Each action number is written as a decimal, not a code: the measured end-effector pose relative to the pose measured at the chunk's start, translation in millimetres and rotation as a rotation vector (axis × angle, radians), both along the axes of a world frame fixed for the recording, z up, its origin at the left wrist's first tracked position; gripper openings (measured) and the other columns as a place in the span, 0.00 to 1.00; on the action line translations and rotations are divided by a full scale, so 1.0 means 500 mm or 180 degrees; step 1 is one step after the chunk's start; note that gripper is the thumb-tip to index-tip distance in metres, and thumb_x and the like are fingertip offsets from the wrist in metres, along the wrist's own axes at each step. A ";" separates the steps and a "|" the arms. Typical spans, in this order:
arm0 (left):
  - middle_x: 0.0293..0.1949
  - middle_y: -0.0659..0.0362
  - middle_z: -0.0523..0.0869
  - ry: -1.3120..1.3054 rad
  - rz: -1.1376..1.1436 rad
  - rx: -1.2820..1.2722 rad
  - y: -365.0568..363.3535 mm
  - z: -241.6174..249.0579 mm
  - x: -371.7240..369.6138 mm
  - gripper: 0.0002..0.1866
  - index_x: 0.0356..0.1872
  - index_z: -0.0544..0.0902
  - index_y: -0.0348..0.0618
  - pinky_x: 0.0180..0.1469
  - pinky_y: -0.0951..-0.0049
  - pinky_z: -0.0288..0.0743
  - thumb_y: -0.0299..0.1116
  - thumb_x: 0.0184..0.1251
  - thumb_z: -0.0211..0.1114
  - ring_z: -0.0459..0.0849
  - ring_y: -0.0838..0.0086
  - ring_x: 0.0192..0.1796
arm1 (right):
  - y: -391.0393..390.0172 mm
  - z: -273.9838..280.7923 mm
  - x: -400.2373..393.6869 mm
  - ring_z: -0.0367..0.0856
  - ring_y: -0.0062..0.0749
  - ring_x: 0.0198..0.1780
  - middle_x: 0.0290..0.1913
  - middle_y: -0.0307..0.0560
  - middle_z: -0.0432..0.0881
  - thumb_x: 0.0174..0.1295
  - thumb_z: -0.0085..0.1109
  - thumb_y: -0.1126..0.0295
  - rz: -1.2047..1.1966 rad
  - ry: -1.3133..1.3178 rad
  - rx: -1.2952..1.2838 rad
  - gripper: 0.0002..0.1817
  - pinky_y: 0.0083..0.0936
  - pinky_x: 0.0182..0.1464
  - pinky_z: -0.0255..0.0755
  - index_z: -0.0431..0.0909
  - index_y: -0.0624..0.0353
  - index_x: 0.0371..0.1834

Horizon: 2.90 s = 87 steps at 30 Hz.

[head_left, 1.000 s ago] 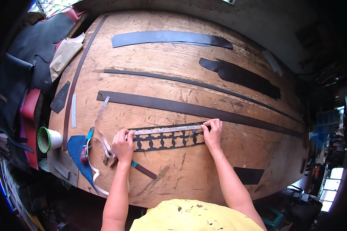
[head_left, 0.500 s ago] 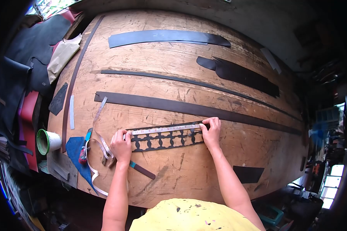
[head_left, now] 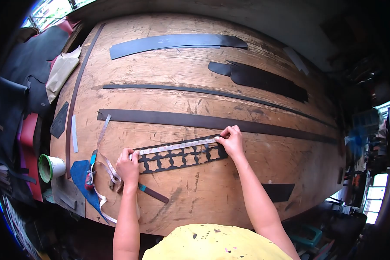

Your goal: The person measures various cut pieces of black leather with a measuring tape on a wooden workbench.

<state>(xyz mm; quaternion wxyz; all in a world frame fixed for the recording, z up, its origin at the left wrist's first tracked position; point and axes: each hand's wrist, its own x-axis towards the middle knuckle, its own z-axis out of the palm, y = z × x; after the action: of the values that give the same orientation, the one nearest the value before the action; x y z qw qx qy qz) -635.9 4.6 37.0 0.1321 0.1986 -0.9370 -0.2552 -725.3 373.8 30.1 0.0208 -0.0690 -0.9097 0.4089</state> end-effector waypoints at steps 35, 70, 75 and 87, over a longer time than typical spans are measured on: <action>0.31 0.51 0.88 -0.0119 0.0077 0.0160 0.002 0.006 -0.002 0.10 0.34 0.82 0.43 0.40 0.54 0.76 0.36 0.63 0.73 0.86 0.52 0.37 | -0.032 -0.014 0.054 0.76 0.43 0.49 0.40 0.42 0.76 0.48 0.79 0.69 0.0173 0.0933 0.0662 0.14 0.39 0.53 0.72 0.81 0.56 0.32; 0.30 0.50 0.88 0.0016 0.0146 0.0072 0.002 0.001 0.001 0.11 0.33 0.82 0.43 0.39 0.52 0.75 0.39 0.63 0.73 0.86 0.50 0.36 | -0.036 -0.010 0.038 0.75 0.43 0.50 0.41 0.44 0.76 0.48 0.79 0.68 0.0061 0.0436 0.0691 0.13 0.40 0.56 0.71 0.80 0.57 0.28; 0.31 0.49 0.88 0.0069 0.0076 -0.0033 0.001 -0.001 -0.001 0.12 0.33 0.82 0.43 0.39 0.52 0.76 0.39 0.63 0.74 0.86 0.50 0.36 | -0.056 -0.006 0.048 0.72 0.44 0.54 0.46 0.46 0.74 0.56 0.73 0.70 -0.0019 0.0439 0.0909 0.09 0.41 0.58 0.68 0.79 0.57 0.30; 0.21 0.60 0.77 -0.0150 -0.1038 0.1309 0.235 0.084 0.257 0.08 0.30 0.82 0.35 0.30 0.73 0.68 0.26 0.64 0.72 0.75 0.79 0.27 | 0.298 0.059 0.447 0.78 0.19 0.33 0.29 0.38 0.82 0.61 0.70 0.76 -0.0635 0.0005 -0.1054 0.07 0.23 0.38 0.75 0.79 0.60 0.34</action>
<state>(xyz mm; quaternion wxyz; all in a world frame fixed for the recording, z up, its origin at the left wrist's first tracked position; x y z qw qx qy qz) -507.2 122.4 78.8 0.0241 0.0735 -0.8879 -0.4535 -501.6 522.7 59.4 0.0503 -0.1610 -0.8187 0.5489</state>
